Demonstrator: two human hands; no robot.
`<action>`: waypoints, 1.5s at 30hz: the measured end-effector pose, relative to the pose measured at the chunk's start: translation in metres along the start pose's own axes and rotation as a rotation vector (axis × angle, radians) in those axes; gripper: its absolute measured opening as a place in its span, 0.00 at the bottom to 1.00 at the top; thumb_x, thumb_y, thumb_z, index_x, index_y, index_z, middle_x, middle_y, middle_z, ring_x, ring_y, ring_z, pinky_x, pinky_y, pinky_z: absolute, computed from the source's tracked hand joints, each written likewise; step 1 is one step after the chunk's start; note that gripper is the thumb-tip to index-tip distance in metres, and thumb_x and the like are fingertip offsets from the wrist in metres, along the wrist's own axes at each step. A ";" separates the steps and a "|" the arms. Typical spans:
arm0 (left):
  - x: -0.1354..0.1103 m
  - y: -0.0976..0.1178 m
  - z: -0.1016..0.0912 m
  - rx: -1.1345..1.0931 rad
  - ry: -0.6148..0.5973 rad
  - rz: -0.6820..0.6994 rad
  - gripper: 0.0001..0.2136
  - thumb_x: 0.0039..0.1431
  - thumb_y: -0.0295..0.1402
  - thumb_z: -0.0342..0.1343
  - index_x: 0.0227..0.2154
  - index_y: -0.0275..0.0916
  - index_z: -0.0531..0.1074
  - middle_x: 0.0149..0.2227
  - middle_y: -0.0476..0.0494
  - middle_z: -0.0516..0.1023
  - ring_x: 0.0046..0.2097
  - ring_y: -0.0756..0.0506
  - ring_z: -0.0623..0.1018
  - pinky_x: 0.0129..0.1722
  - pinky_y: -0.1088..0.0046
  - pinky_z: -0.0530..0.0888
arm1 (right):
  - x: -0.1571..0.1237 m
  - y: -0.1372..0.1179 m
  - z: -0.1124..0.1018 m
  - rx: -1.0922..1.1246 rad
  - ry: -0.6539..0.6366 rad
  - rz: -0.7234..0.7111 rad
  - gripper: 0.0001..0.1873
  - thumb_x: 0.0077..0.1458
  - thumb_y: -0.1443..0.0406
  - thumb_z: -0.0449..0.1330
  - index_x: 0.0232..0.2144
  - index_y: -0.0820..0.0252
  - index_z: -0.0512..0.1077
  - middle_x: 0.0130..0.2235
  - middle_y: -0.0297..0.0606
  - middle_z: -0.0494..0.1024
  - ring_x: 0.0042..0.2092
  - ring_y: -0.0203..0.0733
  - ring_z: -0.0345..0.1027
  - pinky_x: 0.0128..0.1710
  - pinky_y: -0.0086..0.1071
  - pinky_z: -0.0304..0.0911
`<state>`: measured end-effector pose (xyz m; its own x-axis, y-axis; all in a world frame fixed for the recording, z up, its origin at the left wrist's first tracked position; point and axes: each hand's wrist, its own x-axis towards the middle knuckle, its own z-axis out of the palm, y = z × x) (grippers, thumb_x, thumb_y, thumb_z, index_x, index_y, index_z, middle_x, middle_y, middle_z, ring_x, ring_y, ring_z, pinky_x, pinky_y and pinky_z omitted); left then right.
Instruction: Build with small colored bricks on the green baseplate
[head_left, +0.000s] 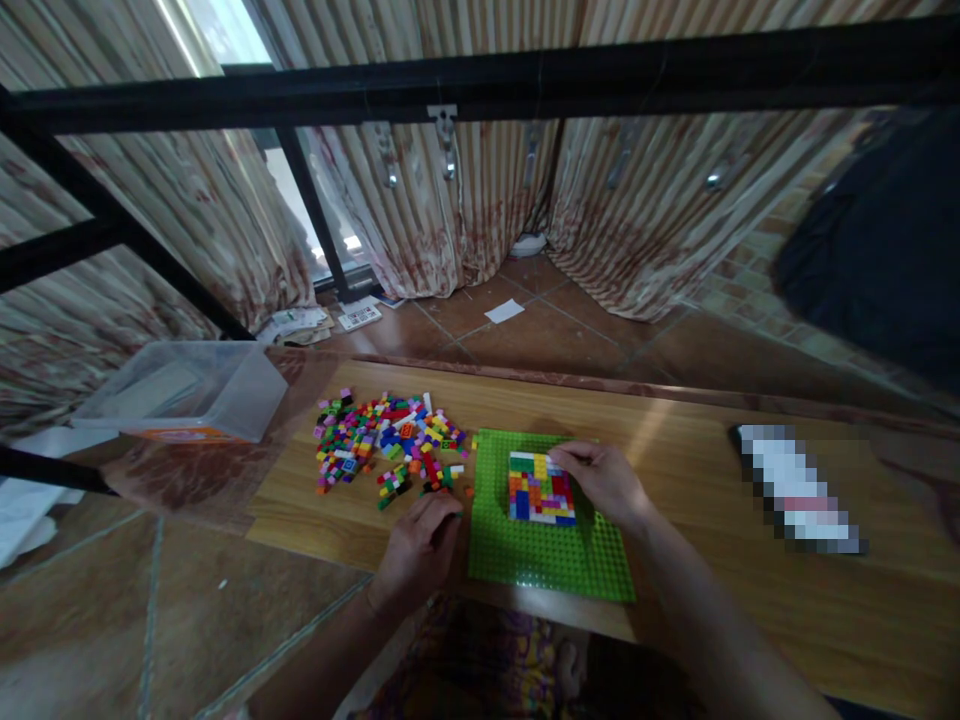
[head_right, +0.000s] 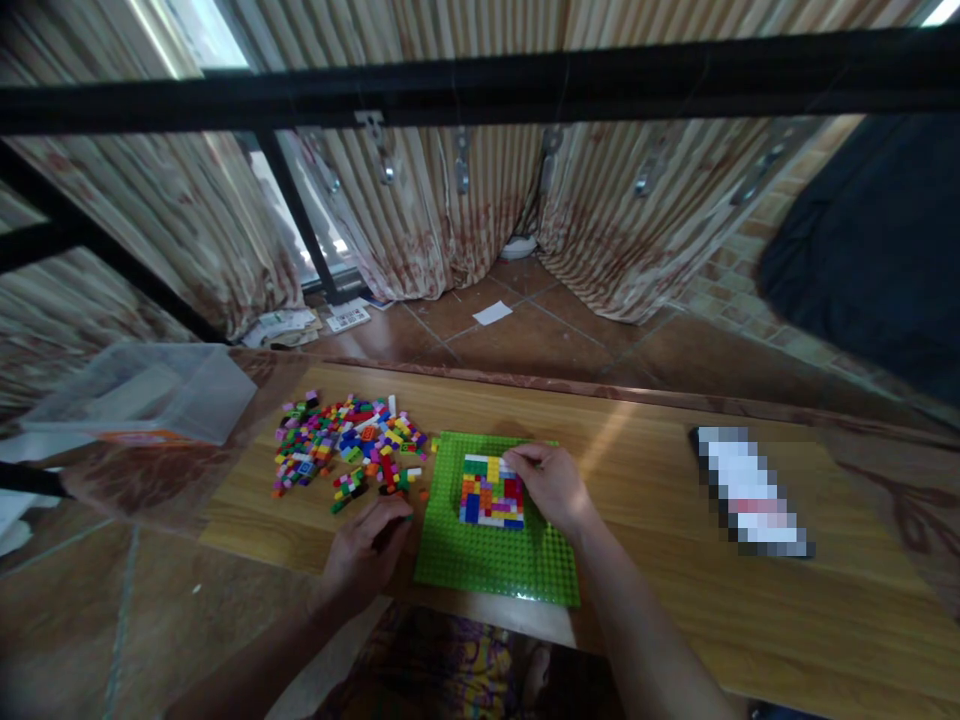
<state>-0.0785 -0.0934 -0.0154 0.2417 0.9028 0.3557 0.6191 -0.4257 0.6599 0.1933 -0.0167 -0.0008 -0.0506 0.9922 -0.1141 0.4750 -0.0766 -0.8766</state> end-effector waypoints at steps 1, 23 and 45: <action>0.000 0.000 0.000 -0.002 -0.006 -0.002 0.05 0.60 0.26 0.50 0.37 0.40 0.68 0.37 0.46 0.74 0.40 0.50 0.75 0.41 0.75 0.72 | 0.000 -0.001 0.000 -0.016 0.002 -0.001 0.16 0.51 0.54 0.57 0.30 0.58 0.79 0.30 0.36 0.81 0.33 0.41 0.73 0.32 0.30 0.64; 0.013 0.033 -0.004 -0.545 0.146 -0.357 0.05 0.56 0.31 0.54 0.35 0.38 0.72 0.34 0.47 0.76 0.37 0.49 0.76 0.39 0.73 0.73 | -0.083 -0.045 0.042 0.099 0.338 -0.260 0.14 0.57 0.56 0.55 0.36 0.57 0.77 0.39 0.40 0.79 0.40 0.42 0.72 0.42 0.36 0.66; -0.010 -0.014 -0.026 0.094 0.100 -0.077 0.08 0.61 0.26 0.48 0.39 0.40 0.70 0.40 0.43 0.76 0.43 0.47 0.76 0.43 0.71 0.74 | -0.042 -0.072 0.126 -0.782 0.056 -0.315 0.15 0.56 0.74 0.48 0.27 0.60 0.73 0.33 0.43 0.75 0.34 0.41 0.69 0.33 0.30 0.59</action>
<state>-0.1088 -0.0978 -0.0107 0.1186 0.9200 0.3736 0.7014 -0.3439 0.6243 0.0510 -0.0653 0.0081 -0.2486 0.9607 0.1233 0.9183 0.2743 -0.2856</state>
